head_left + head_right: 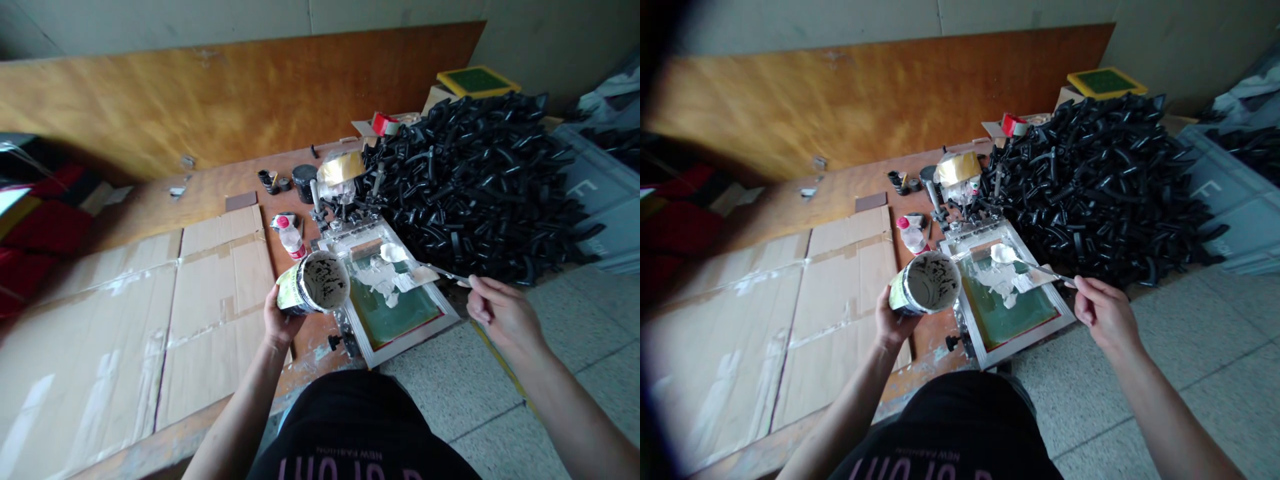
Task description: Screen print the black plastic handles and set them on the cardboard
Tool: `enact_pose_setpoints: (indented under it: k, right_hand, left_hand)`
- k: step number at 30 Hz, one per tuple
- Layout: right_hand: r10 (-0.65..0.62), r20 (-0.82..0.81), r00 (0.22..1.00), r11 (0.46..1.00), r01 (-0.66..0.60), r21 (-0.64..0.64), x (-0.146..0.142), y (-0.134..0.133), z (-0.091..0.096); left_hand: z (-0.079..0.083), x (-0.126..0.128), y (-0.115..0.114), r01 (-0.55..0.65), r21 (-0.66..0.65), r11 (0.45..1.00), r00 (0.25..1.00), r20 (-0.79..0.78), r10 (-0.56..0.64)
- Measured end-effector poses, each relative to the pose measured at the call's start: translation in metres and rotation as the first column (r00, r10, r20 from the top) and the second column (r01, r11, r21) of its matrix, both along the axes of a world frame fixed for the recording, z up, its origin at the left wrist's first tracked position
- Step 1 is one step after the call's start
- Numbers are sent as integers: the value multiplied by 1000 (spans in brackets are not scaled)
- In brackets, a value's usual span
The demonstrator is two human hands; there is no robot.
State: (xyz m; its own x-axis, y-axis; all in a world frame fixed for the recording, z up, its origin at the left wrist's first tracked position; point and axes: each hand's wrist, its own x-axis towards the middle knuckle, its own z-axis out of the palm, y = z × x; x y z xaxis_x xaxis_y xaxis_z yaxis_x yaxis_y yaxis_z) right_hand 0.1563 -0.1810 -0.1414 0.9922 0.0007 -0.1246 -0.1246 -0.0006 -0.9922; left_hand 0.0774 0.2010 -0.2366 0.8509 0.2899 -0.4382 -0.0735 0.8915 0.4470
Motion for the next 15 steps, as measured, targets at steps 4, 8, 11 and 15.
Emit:
enact_pose_setpoints:
  k: [4,8,11,15]
  right_hand:
    - [131,33,991,991,-132,6,-11,13,17]
    - [373,423,826,857,-132,-497,-21,53,43]
    - [701,616,359,634,82,-769,-20,89,59]
    - [872,456,-175,485,428,-763,-11,124,75]
  left_hand:
    - [0,7,-6,39,-20,999,999,-14,-40]
    - [3,10,-12,120,-23,992,990,-72,-121]
    - [7,9,-14,205,6,979,971,-124,-202]
    - [11,8,-15,282,42,959,953,-128,-275]
